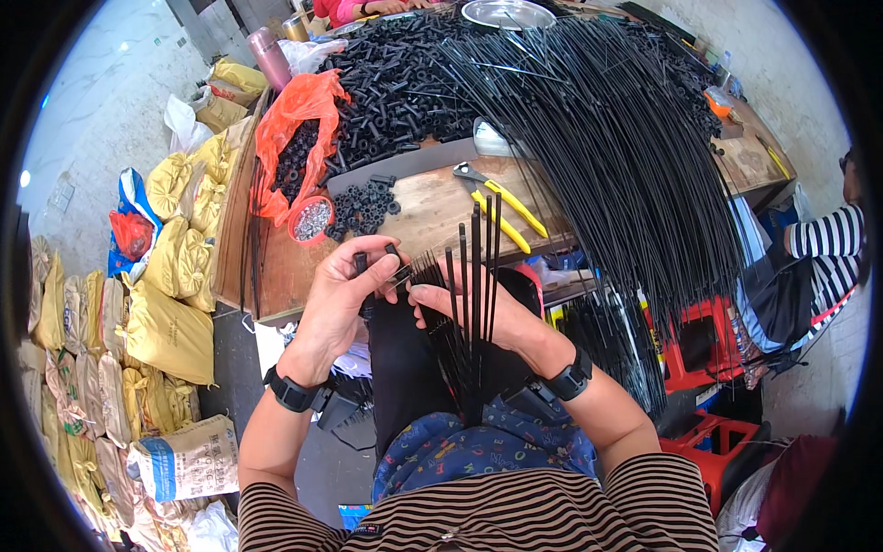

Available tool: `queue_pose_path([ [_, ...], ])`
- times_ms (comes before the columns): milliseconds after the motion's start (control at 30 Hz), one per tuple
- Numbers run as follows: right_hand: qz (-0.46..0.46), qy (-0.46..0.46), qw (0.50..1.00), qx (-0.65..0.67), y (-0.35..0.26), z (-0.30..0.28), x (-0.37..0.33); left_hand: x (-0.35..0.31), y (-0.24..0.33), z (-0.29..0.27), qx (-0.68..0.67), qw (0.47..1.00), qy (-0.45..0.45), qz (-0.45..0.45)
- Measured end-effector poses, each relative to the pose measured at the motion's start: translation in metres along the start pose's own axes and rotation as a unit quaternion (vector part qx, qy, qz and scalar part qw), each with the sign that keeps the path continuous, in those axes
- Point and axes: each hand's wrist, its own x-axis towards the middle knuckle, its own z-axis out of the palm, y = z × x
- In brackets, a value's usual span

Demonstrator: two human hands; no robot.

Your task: The recorder is seen assembling small black components onto long thin black rods, likely for umbrella manufacturing, using pliers and a jig on a workbench.

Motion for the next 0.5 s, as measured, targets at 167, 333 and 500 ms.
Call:
queue_pose_path([
  [167,0.005,0.013,1.0,-0.023,-0.0031,0.0003,-0.0008,-0.0001,0.004,-0.0003,0.008,1.0,-0.007,0.004],
  [333,-0.003,0.024,0.999,-0.024,-0.0058,0.0034,-0.0016,-0.001,0.0062,-0.0011,0.03,1.0,-0.004,0.005],
  [500,0.026,0.045,0.997,-0.048,-0.0039,0.0022,-0.0031,-0.0036,0.0054,0.0012,0.0,1.0,0.011,-0.02],
])
